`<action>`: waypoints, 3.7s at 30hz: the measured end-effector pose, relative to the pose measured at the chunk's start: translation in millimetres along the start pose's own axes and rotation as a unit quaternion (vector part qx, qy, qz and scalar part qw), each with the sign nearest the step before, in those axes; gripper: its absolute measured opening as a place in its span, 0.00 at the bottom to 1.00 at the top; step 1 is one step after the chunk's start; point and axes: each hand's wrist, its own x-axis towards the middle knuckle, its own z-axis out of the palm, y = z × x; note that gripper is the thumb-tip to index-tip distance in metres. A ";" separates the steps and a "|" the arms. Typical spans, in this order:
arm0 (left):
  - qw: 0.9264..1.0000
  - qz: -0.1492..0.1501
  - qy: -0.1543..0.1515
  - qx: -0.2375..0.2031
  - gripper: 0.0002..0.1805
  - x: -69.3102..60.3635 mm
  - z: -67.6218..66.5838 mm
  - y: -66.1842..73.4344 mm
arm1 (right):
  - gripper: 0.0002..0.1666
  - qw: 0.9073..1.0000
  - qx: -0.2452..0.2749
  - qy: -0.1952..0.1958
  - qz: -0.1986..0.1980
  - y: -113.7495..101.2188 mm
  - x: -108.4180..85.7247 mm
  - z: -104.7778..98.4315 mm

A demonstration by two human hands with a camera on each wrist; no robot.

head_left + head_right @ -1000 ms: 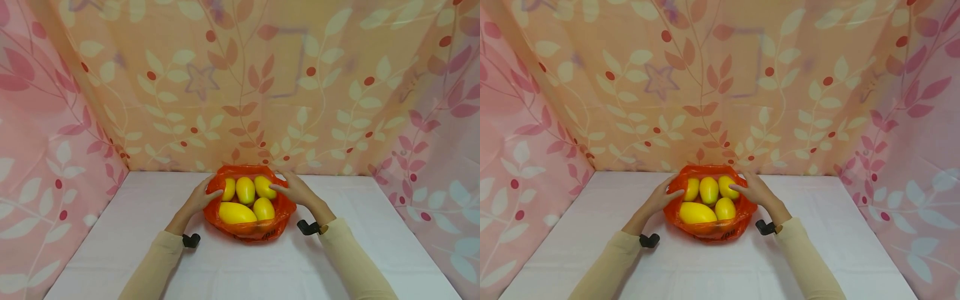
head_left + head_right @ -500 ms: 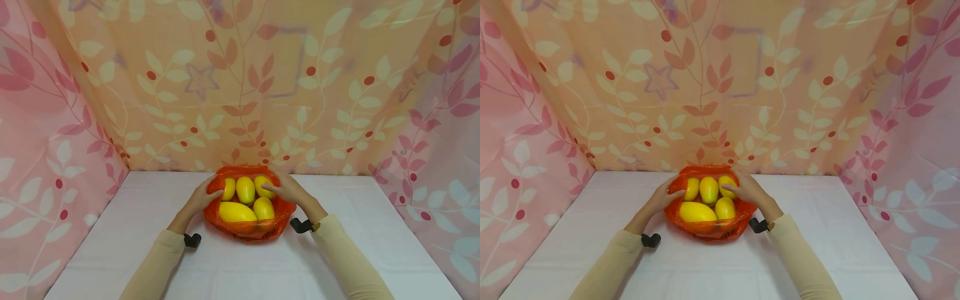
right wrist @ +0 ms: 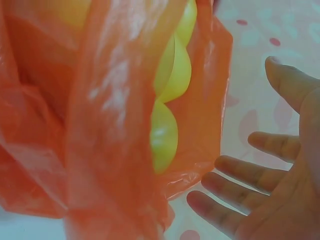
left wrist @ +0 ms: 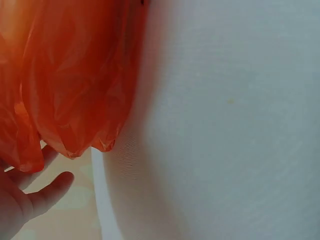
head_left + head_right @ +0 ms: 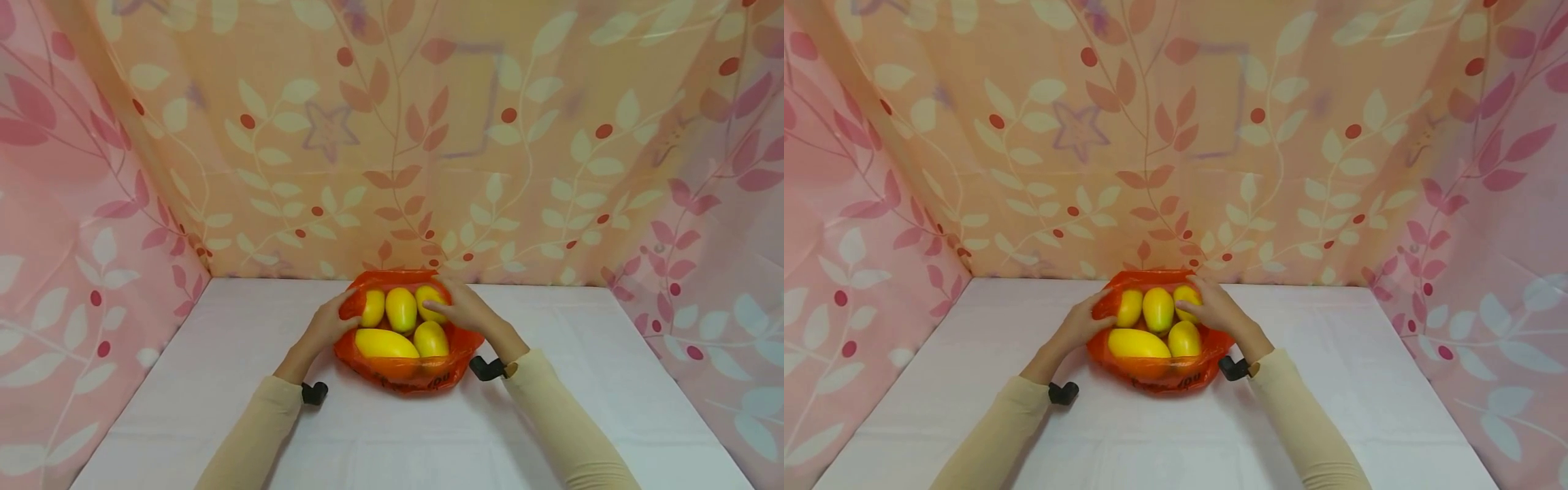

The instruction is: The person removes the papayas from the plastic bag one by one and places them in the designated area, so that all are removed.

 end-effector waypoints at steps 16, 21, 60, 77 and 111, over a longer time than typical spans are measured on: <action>0.997 0.010 0.078 0.021 0.28 -1.6 2.1 -6.1 | 0.38 0.999 -0.009 -0.031 0.029 -11.4 7.1 5.6; 0.996 0.007 0.091 -0.016 0.27 -1.4 3.2 -9.0 | 0.37 0.998 -0.040 -0.032 0.035 -12.3 11.6 9.3; 0.988 -0.072 0.078 -0.114 0.25 1.5 1.1 -6.9 | 0.38 0.973 -0.204 -0.035 0.100 -21.0 32.4 30.5; 0.987 -0.078 0.086 -0.113 0.24 -1.1 0.0 -8.3 | 0.43 0.983 -0.132 -0.023 0.123 -20.9 24.6 13.6; 0.986 -0.085 0.079 -0.120 0.24 -2.1 -4.0 -5.9 | 0.36 0.996 -0.024 -0.028 0.076 -25.3 8.0 -52.5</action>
